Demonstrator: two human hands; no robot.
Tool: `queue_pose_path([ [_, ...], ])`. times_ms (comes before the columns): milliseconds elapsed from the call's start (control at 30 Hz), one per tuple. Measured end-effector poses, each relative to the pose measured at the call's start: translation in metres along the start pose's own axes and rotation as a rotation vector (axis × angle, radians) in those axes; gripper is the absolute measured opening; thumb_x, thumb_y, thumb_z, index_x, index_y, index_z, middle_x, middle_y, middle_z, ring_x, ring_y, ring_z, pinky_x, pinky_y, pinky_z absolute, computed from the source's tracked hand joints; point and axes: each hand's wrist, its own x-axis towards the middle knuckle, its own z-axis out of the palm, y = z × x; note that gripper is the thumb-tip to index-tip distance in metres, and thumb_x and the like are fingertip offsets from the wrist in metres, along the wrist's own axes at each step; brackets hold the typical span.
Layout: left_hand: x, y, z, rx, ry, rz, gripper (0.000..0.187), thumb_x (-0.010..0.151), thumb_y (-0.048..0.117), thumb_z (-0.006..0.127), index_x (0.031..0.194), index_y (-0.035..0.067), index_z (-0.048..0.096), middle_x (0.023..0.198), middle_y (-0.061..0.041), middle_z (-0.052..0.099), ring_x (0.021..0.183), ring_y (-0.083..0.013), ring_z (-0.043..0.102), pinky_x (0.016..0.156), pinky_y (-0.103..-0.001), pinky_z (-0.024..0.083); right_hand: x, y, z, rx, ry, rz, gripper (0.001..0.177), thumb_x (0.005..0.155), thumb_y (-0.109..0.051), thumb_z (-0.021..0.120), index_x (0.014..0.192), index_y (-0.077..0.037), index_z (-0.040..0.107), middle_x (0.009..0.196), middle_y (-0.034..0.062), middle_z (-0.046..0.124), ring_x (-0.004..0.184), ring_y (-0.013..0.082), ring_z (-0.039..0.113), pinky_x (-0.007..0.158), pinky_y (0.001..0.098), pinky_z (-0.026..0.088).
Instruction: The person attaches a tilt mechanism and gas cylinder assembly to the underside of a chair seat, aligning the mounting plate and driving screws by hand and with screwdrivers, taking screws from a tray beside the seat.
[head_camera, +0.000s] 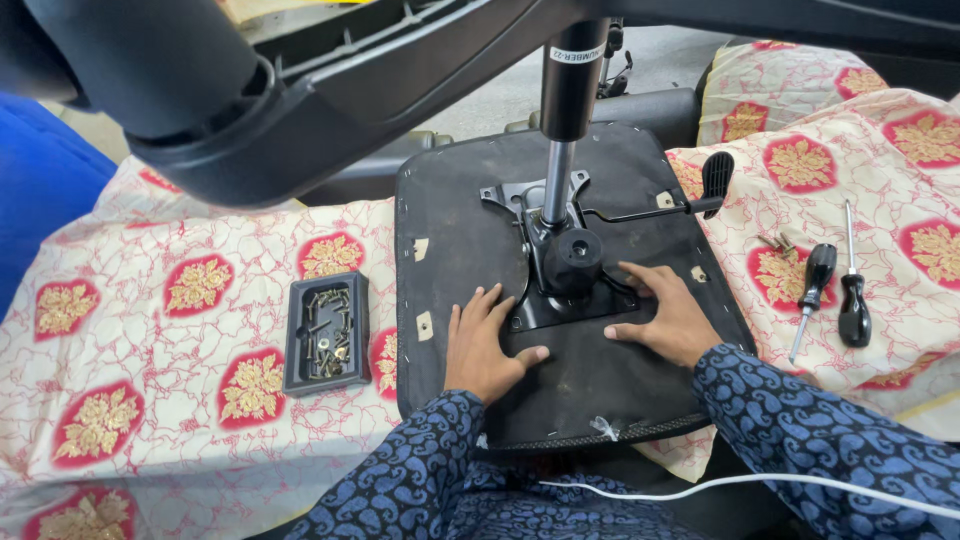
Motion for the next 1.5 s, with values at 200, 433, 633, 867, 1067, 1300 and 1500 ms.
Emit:
queue_pose_path([
  [200,-0.014,0.003,0.004,-0.023,0.137,0.034,0.077,0.068,0.037,0.089,0.132,0.006,0.059,0.153,-0.010,0.048,0.150,-0.0283,0.032,0.124,-0.049,0.017,0.000,0.029,0.006,-0.054,0.080,0.171,0.066,0.064,-0.027,0.092,0.125,-0.013,0.072,0.117,0.0111,0.063,0.100,0.0250,0.063,0.090,0.0370,0.054],
  [433,-0.016,0.000,0.004,-0.010,0.161,0.026,0.073,0.069,0.035,0.088,0.130,0.008,0.060,0.152,-0.009,0.050,0.149,-0.0269,0.034,0.124,-0.048,0.018,-0.006,0.025,0.022,-0.043,0.207,0.115,0.046,0.072,-0.019,0.086,0.117,-0.012,0.077,0.103,0.0063,0.070,0.097,0.0242,0.062,0.090,0.0376,0.052],
  [633,-0.015,-0.001,0.007,-0.031,0.195,0.011,0.069,0.070,0.033,0.087,0.128,0.008,0.061,0.150,-0.009,0.051,0.148,-0.0263,0.035,0.124,-0.046,0.019,-0.009,0.019,0.023,-0.057,0.235,0.106,0.039,0.074,-0.020,0.085,0.112,-0.013,0.079,0.101,0.0044,0.071,0.103,0.0241,0.059,0.093,0.0377,0.051],
  [867,-0.016,-0.004,0.012,-0.031,0.225,0.012,0.061,0.076,0.031,0.082,0.128,0.007,0.062,0.147,-0.008,0.054,0.146,-0.0264,0.038,0.124,-0.046,0.022,-0.012,0.027,0.016,-0.109,0.194,-0.022,0.039,0.078,-0.021,0.083,0.117,-0.016,0.079,0.108,0.0050,0.066,0.107,0.0248,0.057,0.099,0.0388,0.047],
  [1067,-0.014,-0.004,0.015,-0.034,0.260,-0.003,0.047,0.082,0.027,0.077,0.124,0.007,0.066,0.143,-0.007,0.058,0.144,-0.0263,0.043,0.122,-0.046,0.026,-0.011,0.026,0.020,-0.075,0.201,0.116,0.036,0.079,-0.022,0.083,0.115,-0.019,0.080,0.108,0.0035,0.064,0.105,0.0228,0.058,0.097,0.0373,0.049],
  [1300,-0.012,-0.005,0.018,-0.023,0.308,-0.001,0.042,0.082,0.025,0.076,0.119,0.007,0.068,0.138,-0.006,0.061,0.141,-0.0259,0.047,0.121,-0.045,0.029,-0.008,0.028,0.019,-0.062,0.202,0.123,0.035,0.076,-0.021,0.086,0.110,-0.018,0.081,0.107,0.0026,0.064,0.106,0.0215,0.057,0.099,0.0368,0.048],
  [1500,-0.010,-0.006,0.019,-0.035,0.310,-0.017,0.040,0.083,0.025,0.075,0.118,0.008,0.070,0.138,-0.006,0.062,0.139,-0.0258,0.048,0.120,-0.044,0.030,-0.007,0.030,0.023,-0.072,0.223,0.109,0.035,0.075,-0.020,0.086,0.109,-0.018,0.082,0.105,0.0028,0.064,0.105,0.0219,0.057,0.099,0.0369,0.048],
])
